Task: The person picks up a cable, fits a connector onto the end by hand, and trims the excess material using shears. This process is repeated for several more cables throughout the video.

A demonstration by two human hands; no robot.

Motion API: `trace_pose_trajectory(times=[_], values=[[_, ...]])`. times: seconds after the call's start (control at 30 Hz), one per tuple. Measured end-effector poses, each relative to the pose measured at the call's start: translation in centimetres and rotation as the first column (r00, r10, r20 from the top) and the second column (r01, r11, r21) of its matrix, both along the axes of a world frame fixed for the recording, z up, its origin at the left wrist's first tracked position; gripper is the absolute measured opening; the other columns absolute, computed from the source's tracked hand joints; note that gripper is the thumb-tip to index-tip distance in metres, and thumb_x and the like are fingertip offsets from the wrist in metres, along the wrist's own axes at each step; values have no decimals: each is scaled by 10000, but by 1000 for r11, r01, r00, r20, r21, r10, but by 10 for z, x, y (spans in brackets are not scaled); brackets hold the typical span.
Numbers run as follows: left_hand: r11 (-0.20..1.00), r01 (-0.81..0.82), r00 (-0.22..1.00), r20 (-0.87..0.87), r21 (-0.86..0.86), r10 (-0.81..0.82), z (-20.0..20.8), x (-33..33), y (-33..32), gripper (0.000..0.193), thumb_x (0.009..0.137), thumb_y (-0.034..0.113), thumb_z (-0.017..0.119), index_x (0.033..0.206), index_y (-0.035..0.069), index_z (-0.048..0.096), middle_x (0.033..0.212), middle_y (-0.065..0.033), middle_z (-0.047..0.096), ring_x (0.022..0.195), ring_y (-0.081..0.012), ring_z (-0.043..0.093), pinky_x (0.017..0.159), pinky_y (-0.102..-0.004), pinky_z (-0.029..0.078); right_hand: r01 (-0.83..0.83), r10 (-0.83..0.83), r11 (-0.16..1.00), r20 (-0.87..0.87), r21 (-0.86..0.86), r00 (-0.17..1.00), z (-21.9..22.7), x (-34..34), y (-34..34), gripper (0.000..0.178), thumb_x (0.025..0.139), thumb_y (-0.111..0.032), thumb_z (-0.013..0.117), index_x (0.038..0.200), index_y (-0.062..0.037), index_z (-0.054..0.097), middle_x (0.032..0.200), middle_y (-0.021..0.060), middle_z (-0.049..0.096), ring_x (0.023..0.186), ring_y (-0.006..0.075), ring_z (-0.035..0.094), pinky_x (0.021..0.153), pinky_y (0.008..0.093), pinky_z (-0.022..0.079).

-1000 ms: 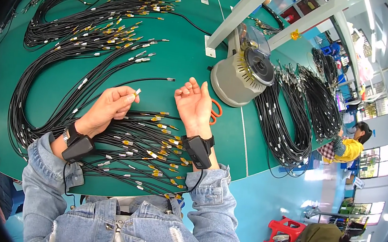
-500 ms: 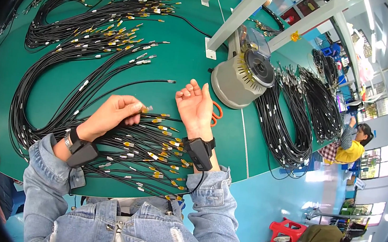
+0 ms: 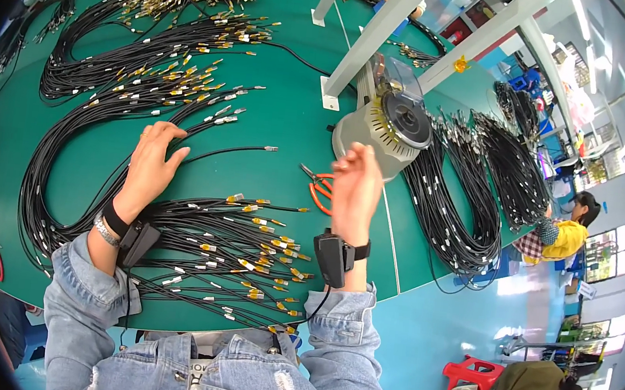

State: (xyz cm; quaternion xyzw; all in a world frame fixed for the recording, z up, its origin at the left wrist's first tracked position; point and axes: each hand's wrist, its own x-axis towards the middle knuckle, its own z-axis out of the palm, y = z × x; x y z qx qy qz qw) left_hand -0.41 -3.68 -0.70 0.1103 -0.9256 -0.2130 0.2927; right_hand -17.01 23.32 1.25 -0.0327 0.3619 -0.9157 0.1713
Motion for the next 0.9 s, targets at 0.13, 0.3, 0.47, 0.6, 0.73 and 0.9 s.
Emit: trace_pose_trajectory(times=[0.13, 0.3, 0.47, 0.6, 0.73, 0.9], values=[[1000, -18, 998, 61, 25, 16, -4, 1, 2, 273, 732, 54, 676, 979, 7, 569, 976, -134, 548, 922, -317, 521, 804, -390, 433, 403, -368, 892, -190, 204, 910, 14, -8, 22, 236, 915, -256, 529, 919, -22, 563, 743, 8, 491, 641, 115, 424, 646, 264, 379], [999, -10, 1000, 25, 30, 10, -7, -1, -1, 271, 743, 53, 663, 992, 15, 564, 934, -127, 557, 896, -310, 534, 782, -386, 436, 391, -366, 885, -140, 253, 920, 30, -17, 22, 226, 900, -249, 556, 906, -24, 570, 701, -14, 476, 583, 94, 406, 574, 251, 353], [988, -32, 996, 84, 150, 19, 2, -2, 1, 235, 769, 65, 641, 991, 35, 570, 838, -112, 574, 773, -295, 561, 686, -381, 439, 335, -295, 880, -164, 338, 941, 35, -26, 28, 205, 876, -212, 594, 874, -7, 577, 652, -26, 448, 520, 66, 366, 524, 225, 315], [988, -30, 999, 49, 148, 23, 5, 0, 1, 192, 780, 68, 627, 960, 28, 576, 757, -119, 578, 698, -288, 570, 630, -382, 444, 352, -309, 871, -174, 343, 935, 36, -30, 25, 156, 886, -183, 577, 856, -31, 563, 615, -42, 418, 486, 56, 321, 492, 216, 276], [991, 6, 1000, -16, 132, -4, 15, -2, 4, 173, 788, 77, 616, 949, 31, 572, 758, -126, 597, 696, -291, 581, 639, -388, 456, 296, -285, 941, -92, 163, 954, 34, -34, 28, 119, 883, -147, 579, 841, -39, 551, 607, -41, 397, 478, 55, 298, 487, 213, 271], [941, 119, 992, -2, 317, -125, 36, 0, 14, 183, 809, 74, 599, 983, 31, 563, 767, -105, 603, 644, -225, 572, 589, -333, 446, 133, -154, 984, -193, -121, 969, 40, -28, 29, 112, 897, -142, 553, 836, -48, 542, 615, -45, 381, 496, 57, 302, 509, 220, 282]])
